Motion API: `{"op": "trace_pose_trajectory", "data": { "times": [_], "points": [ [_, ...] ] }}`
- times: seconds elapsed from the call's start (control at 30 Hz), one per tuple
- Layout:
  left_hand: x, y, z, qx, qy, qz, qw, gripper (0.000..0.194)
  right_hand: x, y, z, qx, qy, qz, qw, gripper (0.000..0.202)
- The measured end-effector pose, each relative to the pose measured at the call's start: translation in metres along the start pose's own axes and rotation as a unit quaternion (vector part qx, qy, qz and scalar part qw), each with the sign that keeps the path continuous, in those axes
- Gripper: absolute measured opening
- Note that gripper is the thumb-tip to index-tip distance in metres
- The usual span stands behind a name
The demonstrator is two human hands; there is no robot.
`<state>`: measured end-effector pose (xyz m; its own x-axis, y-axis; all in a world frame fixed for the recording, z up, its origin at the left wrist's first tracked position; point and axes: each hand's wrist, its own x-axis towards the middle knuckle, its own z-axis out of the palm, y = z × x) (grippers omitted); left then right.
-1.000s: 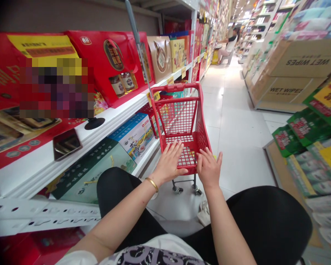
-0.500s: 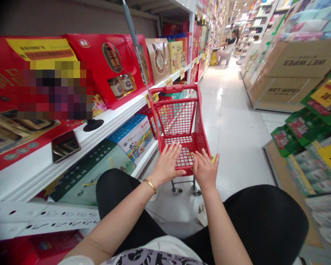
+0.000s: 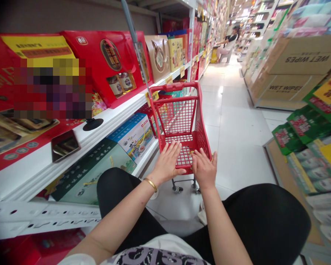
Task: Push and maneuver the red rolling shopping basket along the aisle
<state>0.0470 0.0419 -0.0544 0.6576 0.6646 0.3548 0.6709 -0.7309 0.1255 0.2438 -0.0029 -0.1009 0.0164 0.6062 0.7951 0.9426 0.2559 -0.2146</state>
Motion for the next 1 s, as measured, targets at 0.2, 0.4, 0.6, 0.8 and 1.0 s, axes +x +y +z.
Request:
{"op": "trace_pose_trajectory", "data": {
  "times": [0.2, 0.4, 0.6, 0.8, 1.0],
  "points": [
    [0.001, -0.001, 0.004, 0.000, 0.011, 0.002, 1.000, 0.111, -0.002, -0.022, 0.011, 0.020, 0.006, 0.007, 1.000, 0.024],
    [-0.003, -0.006, 0.001, 0.009, 0.014, 0.003, 1.000, 0.110, -0.001, -0.027, 0.012, 0.045, -0.023, -0.097, 0.994, 0.019],
    [0.001, -0.003, 0.003, 0.007, 0.010, 0.010, 1.000, 0.110, 0.001, -0.004, 0.007, -0.032, 0.034, 0.072, 0.996, 0.025],
    [-0.001, -0.006, 0.003, 0.005, 0.008, 0.007, 1.000, 0.110, -0.004, -0.045, 0.020, 0.029, -0.033, -0.070, 0.997, 0.025],
    [0.000, -0.003, 0.003, 0.007, 0.008, 0.006, 1.000, 0.110, -0.002, -0.004, 0.008, -0.009, 0.031, -0.024, 0.999, 0.015]
  ]
}}
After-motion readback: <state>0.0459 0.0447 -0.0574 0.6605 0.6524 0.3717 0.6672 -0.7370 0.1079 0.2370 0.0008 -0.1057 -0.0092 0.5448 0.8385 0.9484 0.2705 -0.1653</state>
